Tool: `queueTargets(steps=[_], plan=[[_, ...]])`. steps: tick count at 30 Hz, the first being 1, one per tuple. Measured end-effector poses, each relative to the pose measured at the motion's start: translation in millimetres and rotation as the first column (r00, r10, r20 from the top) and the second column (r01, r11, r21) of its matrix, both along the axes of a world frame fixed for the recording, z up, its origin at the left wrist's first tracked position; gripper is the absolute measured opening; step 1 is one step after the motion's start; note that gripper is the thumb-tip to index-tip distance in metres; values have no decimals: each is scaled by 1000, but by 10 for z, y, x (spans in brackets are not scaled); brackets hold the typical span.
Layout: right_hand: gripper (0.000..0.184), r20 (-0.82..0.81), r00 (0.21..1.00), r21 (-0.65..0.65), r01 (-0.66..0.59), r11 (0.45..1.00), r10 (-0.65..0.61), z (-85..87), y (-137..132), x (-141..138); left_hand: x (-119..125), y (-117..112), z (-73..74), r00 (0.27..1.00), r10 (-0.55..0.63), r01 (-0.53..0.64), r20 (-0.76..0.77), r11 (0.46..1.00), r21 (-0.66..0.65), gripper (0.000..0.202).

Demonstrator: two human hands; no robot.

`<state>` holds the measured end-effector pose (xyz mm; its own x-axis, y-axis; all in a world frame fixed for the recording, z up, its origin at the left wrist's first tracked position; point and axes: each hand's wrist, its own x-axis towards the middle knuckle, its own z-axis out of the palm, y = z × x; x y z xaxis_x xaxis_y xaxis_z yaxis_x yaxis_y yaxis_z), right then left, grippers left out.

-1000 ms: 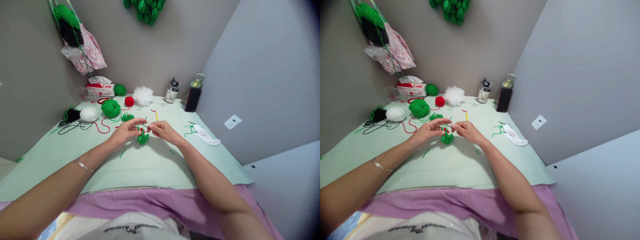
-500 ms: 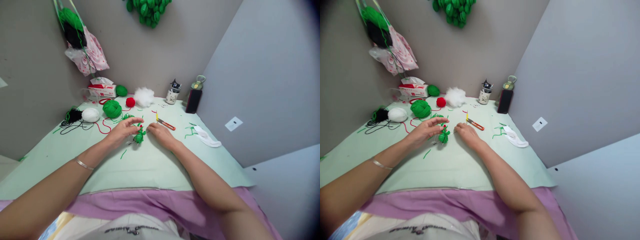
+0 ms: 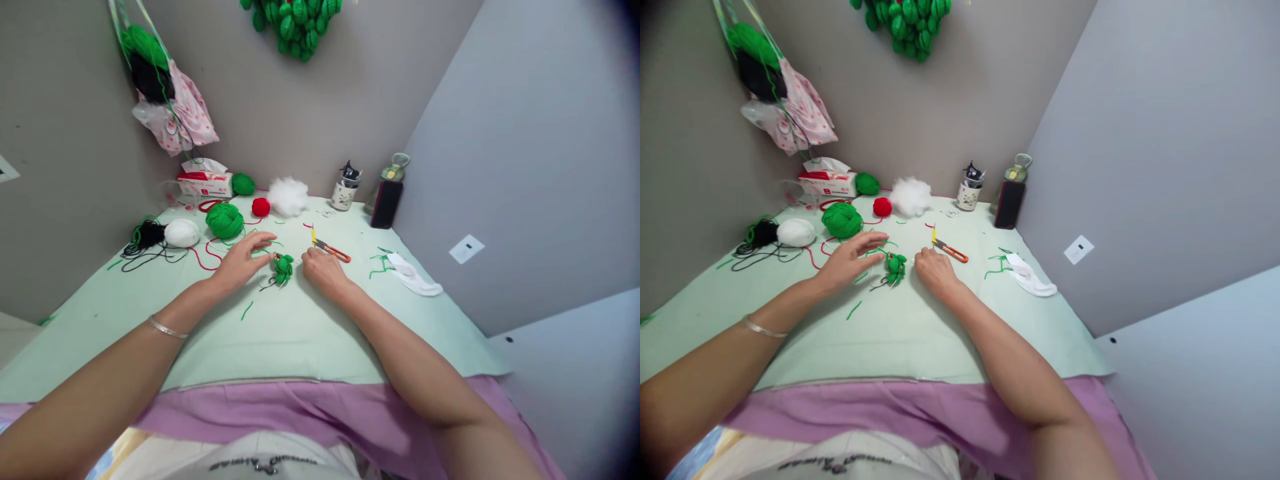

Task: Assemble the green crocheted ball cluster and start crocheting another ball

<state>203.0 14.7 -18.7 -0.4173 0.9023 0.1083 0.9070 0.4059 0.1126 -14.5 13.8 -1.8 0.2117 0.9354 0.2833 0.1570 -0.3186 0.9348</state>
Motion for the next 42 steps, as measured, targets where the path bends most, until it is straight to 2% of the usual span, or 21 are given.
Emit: queueTargets(steps=[5, 7, 10, 12, 15, 18, 20, 25, 28, 30, 32, 34, 37, 39, 42], plan=[[22, -143, 983, 36, 119, 992, -112, 54, -2, 142, -279, 196, 71, 979, 206, -203, -10, 970, 134, 31], [20, -290, 951, 26, 122, 992, -109, 60, 3, 177, -385, 292, 37, 972, 234, -225, -38, 960, 168, 32], [26, -515, 853, -4, 95, 995, -84, 50, 15, 186, -479, 435, -93, 937, 296, -250, -186, 939, 235, 34], [33, -578, 813, -20, 75, 997, -73, 39, 23, 175, -485, 524, -195, 902, 306, -217, -305, 931, 295, 37], [30, -607, 793, -24, 51, 998, -55, 24, 34, 159, -415, 638, -318, 876, 277, -152, -394, 936, 318, 47], [26, -607, 794, -17, 39, 999, -42, 11, 44, 153, -321, 716, -390, 853, 228, -80, -469, 946, 314, 50], [25, -615, 788, -6, 30, 1000, -27, -1, 51, 153, -291, 741, -413, 839, 226, -76, -496, 950, 304, 48], [22, -664, 747, 36, 6, 999, 19, -35, 66, 158, -343, 747, -378, 841, 334, -229, -425, 933, 279, 32], [19, -732, 680, 40, -2, 999, 31, -40, 74, 163, -370, 739, -303, 918, 344, -308, -198, 932, 194, 26], [16, -782, 623, 21, -10, 1000, 23, -34, 81, 164, -372, 731, -251, 944, 328, -320, -43, 938, 133, 26], [13, -817, 577, -9, -19, 1000, 4, -26, 90, 161, -373, 723, -216, 945, 325, -319, -27, 938, 133, 28], [12, -835, 551, -31, -26, 999, -12, -23, 98, 156, -381, 715, -211, 921, 350, -304, -173, 921, 245, 30], [11, -843, 538, -42, -33, 999, -18, -33, 105, 149, -400, 709, -253, 820, 392, -202, -417, 880, 431, 29], [11, -848, 530, -47, -39, 998, -20, -43, 107, 146, -411, 709, -283, 771, 390, -141, -503, 876, 462, 21], [10, -872, 489, -68, -54, 996, -33, -44, 109, 141, -423, 707, -281, 730, 401, -133, -553, 877, 462, 19]])
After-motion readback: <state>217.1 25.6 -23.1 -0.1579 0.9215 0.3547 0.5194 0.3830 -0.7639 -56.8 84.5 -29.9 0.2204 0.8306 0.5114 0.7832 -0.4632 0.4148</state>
